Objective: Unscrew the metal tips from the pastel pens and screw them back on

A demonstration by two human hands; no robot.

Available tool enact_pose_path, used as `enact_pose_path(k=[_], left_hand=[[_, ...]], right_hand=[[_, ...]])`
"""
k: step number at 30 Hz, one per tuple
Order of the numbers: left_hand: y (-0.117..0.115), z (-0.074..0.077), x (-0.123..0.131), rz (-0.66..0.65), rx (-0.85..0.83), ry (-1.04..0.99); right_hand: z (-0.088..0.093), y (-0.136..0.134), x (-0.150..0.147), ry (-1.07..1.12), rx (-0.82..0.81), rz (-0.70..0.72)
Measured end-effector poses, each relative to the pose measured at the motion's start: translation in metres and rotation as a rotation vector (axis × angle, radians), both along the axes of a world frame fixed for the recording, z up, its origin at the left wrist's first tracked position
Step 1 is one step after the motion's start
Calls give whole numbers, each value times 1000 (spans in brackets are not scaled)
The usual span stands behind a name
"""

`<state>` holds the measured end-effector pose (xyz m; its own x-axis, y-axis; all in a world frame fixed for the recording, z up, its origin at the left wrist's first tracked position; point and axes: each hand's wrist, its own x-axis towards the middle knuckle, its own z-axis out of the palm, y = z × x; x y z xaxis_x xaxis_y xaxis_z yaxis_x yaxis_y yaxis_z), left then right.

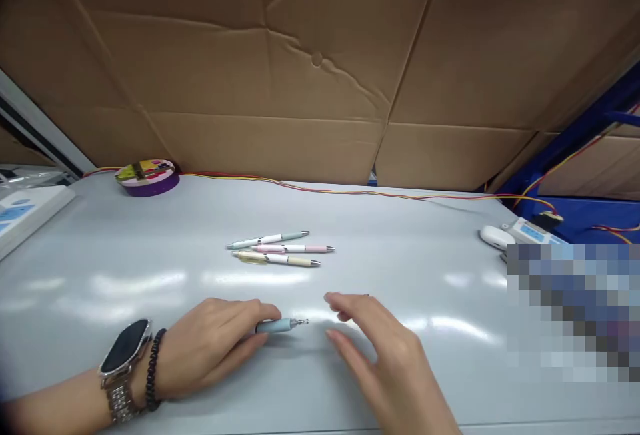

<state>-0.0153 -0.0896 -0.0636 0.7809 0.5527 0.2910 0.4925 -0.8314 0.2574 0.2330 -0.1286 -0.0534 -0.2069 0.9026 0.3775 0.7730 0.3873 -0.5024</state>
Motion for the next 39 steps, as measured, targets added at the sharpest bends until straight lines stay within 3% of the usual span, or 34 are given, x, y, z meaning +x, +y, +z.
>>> enact_pose_path(k=[5,11,13,17,21,25,30,33,34,37,39], left_hand=[[-2,2,3,-34,21,25],[-1,-3,1,33,80,-22],[2,-4,-1,57,90,-29],[12,-4,-5,111,91,-26],[22,-5,-7,157,67,-25],[25,-4,-9,199,63,-110],[21,10,-16,318,189,-385],[10,18,-19,324,307,-509],[5,20,-18,288,356,-530],[-13,19,-4,103,516,-518],[-25,15,13,2,454,-384]], right_hand=[[1,-5,-31,148,38,108],[6,0,-25,126,-14,127],[14,11,-18,-16,2,84],[25,47,-17,-581,-74,108],[22,81,-37,-675,-131,139],[25,92,-39,-607,-169,169],[49,61,7,-401,-113,41],[49,25,32,-178,-62,-106],[45,14,35,-150,-81,-97],[23,-9,27,-93,-82,109],[6,-14,12,-43,-61,233]])
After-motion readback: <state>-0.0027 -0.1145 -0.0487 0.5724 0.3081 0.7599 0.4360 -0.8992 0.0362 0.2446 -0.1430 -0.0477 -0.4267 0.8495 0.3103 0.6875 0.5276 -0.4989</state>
